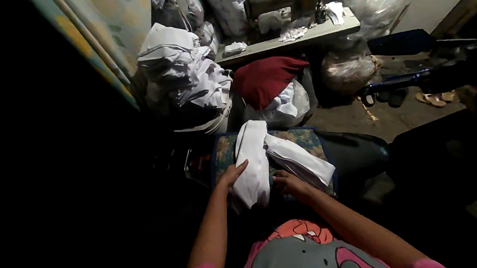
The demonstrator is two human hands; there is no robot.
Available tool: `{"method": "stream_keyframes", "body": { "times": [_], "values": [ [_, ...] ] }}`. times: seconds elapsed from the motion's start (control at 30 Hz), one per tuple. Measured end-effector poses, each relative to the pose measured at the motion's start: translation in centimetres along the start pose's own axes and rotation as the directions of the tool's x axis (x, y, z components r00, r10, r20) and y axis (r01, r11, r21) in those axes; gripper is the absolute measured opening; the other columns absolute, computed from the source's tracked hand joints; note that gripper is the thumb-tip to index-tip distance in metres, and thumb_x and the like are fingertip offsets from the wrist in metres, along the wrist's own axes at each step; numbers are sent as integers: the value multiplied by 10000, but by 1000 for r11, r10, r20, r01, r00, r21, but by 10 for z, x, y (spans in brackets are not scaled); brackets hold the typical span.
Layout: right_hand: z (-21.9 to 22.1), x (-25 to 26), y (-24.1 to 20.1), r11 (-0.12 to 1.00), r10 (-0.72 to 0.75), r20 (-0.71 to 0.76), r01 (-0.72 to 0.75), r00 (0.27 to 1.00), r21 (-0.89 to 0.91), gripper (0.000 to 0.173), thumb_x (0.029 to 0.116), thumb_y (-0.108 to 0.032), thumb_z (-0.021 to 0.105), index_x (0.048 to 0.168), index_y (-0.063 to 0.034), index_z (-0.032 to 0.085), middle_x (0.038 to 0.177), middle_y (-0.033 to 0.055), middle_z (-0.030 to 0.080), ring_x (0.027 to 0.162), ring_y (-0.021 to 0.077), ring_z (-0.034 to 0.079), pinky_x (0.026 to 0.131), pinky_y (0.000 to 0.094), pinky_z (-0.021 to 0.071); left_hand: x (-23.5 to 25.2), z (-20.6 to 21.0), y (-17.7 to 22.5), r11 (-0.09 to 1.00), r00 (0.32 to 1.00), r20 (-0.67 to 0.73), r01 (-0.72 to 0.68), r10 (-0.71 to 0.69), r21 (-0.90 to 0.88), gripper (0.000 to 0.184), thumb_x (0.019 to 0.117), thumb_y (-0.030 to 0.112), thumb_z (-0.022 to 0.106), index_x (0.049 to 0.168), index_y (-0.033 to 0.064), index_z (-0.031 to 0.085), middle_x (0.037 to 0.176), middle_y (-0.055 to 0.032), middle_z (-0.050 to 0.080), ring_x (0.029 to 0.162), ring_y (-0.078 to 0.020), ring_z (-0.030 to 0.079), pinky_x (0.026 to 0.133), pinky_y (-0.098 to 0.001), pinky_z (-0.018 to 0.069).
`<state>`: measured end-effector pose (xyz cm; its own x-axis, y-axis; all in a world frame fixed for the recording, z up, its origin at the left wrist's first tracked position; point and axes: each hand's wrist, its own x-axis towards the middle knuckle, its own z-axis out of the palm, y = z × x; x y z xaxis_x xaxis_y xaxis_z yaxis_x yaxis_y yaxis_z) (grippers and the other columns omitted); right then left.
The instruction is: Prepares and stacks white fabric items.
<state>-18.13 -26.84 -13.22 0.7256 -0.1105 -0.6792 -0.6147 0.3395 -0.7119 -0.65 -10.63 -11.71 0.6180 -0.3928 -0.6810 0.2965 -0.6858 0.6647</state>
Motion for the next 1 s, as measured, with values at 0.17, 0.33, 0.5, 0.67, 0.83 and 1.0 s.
{"method": "stream_keyframes", "body": {
  "times": [0.17,0.33,0.5,0.67,0.83,1.0],
  "values": [
    [12,24,-11,1000,15,24,-15,1000,-15,598,1050,-197,567,1570,-99,287,1384,222,555,1135,310,637,934,477,536,0,4,8,992,988,132,-67,81,-107,573,1024,334,633,1448,-1,443,1231,-183,651,1071,-221,672,933,-397,566],
    [17,28,-13,991,-73,64,79,995,-109,659,1006,-184,641,1559,-91,295,1318,198,604,1085,282,673,905,466,574,8,3,8,954,983,140,-71,116,-291,598,941,121,721,1444,-8,423,1184,-169,661,1012,-201,682,894,-380,585],
    [8,2,-29,612,-488,-45,305,872,-730,747,954,-306,684,1570,-32,364,1435,279,528,1332,463,502,1112,610,411,4,-47,44,914,973,121,-138,197,-382,437,1016,112,581,1419,6,449,1093,-134,686,927,-175,698,838,-367,601],
    [-30,12,-26,413,-586,-305,-47,751,-909,920,854,-321,806,1599,-61,332,1529,368,391,1421,599,334,1132,767,225,9,-105,63,870,918,24,-367,396,-330,443,979,142,603,1401,63,494,1033,-73,707,875,-135,696,791,-340,603],
    [-52,23,-22,467,-326,-424,-247,845,-849,1043,843,-441,789,1645,-123,202,1497,336,436,1389,552,402,1119,737,278,3,-155,41,878,947,-133,-320,291,-357,287,1035,143,465,1299,48,524,966,-77,722,840,-145,720,759,-343,622],
    [-53,21,-20,459,-282,-407,-250,869,-852,1194,748,-465,878,1654,-150,167,1527,328,400,1408,542,377,1110,744,280,22,-165,6,989,958,-287,58,-16,136,593,970,239,710,1462,16,467,1327,-241,606,1182,-325,626,1004,-521,514]
  ]
}}
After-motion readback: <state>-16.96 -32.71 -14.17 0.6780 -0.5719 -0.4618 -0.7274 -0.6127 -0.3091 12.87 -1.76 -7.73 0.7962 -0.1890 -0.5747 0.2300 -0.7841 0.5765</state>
